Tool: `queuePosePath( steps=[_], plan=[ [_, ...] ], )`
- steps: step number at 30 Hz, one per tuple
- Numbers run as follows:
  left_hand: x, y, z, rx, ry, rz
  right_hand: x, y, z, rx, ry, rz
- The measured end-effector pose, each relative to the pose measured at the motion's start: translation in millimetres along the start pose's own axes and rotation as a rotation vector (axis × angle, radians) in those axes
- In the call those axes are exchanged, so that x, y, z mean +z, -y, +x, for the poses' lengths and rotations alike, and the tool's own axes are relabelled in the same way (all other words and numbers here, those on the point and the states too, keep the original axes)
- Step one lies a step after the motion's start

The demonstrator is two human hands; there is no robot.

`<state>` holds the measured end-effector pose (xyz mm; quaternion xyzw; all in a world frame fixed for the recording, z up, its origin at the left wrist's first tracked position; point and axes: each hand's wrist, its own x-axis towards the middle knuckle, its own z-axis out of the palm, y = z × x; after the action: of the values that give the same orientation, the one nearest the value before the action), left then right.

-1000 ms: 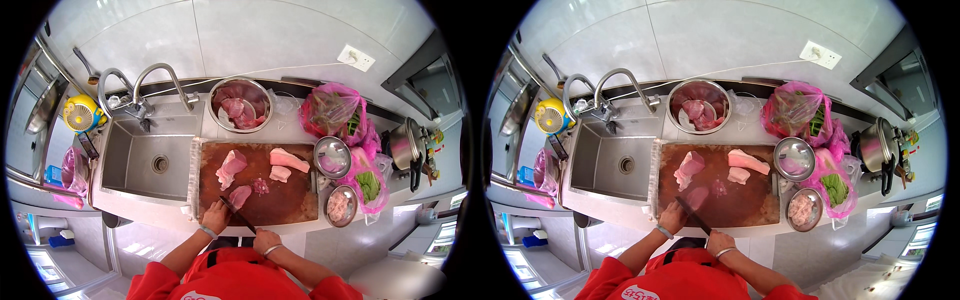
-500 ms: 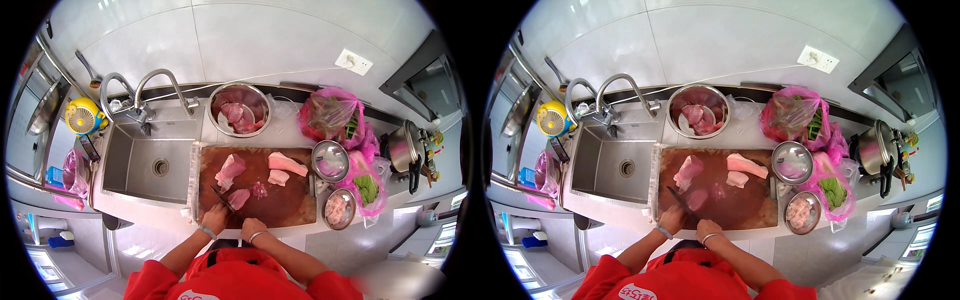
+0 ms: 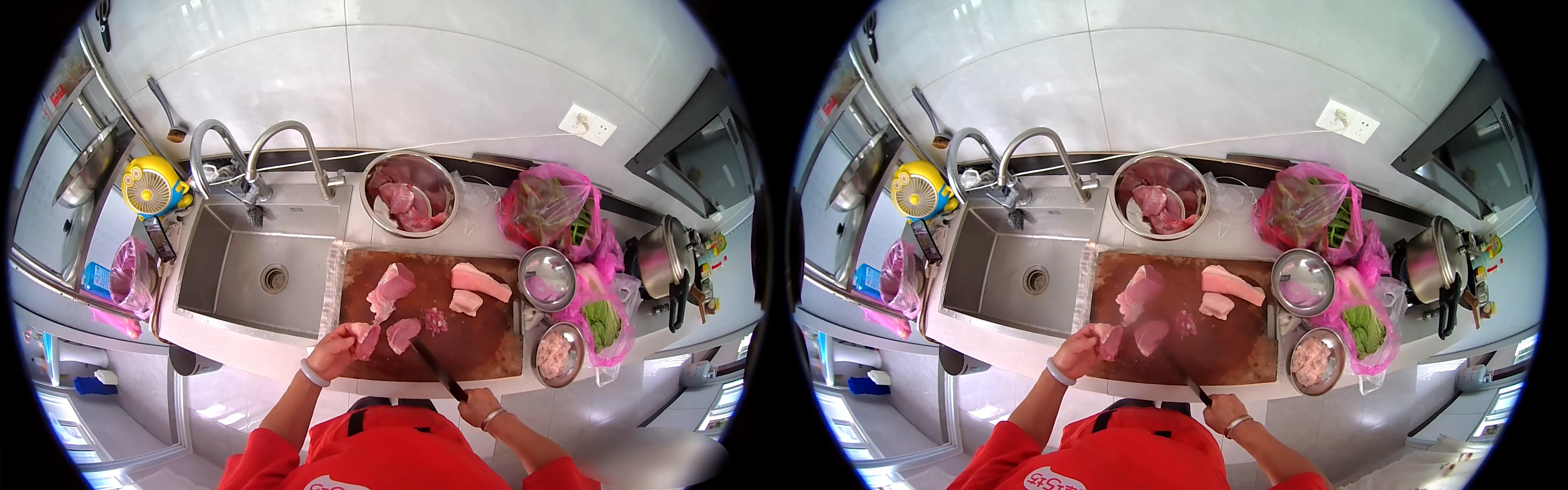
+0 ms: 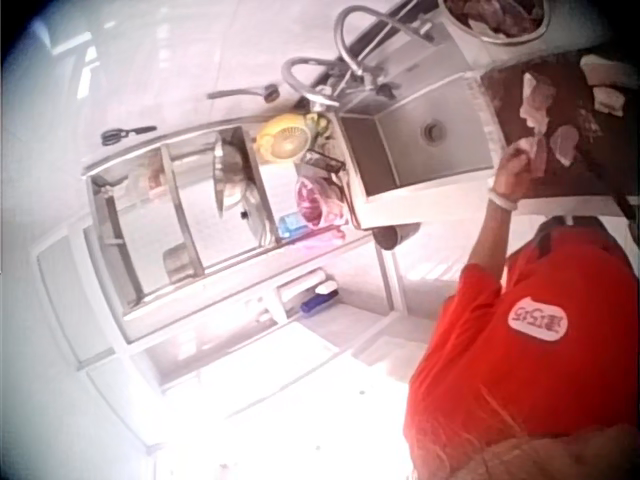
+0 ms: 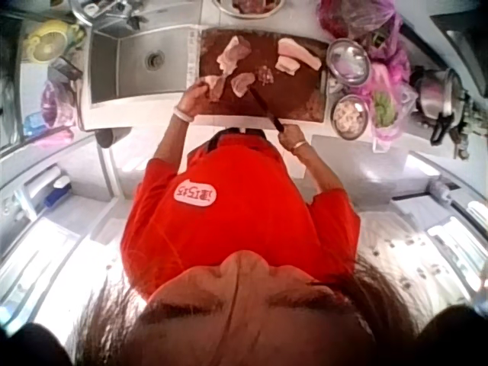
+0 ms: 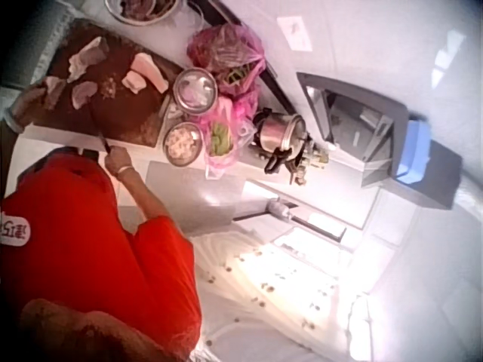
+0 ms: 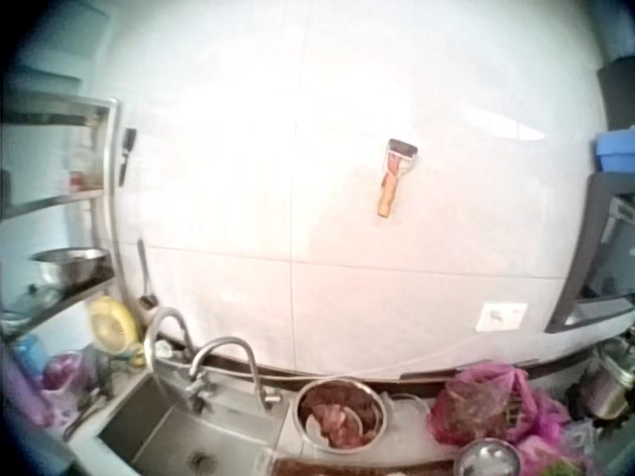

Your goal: The person cuts pieces of raw meat on a wooden cutting board using a cleaver. They periodically wash the meat under running water in the sink and continue chopping the meat into smaller pieces.

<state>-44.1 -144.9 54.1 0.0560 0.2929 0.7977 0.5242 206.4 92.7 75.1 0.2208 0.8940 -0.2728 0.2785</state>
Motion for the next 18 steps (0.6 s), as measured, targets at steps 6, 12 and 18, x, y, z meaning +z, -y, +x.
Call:
queuePosePath(
  steps=[6,12,18],
  plan=[
    [8,4,-2,0.087,0.066,0.188,-12,-1,1,0.014,0.023,-0.093],
    [19,-1,-2,0.132,0.029,0.286,-26,-3,7,0.026,0.033,-0.182],
    [24,-6,-10,0.166,-0.068,0.295,-49,-5,5,-0.017,0.060,-0.254]
  ],
)
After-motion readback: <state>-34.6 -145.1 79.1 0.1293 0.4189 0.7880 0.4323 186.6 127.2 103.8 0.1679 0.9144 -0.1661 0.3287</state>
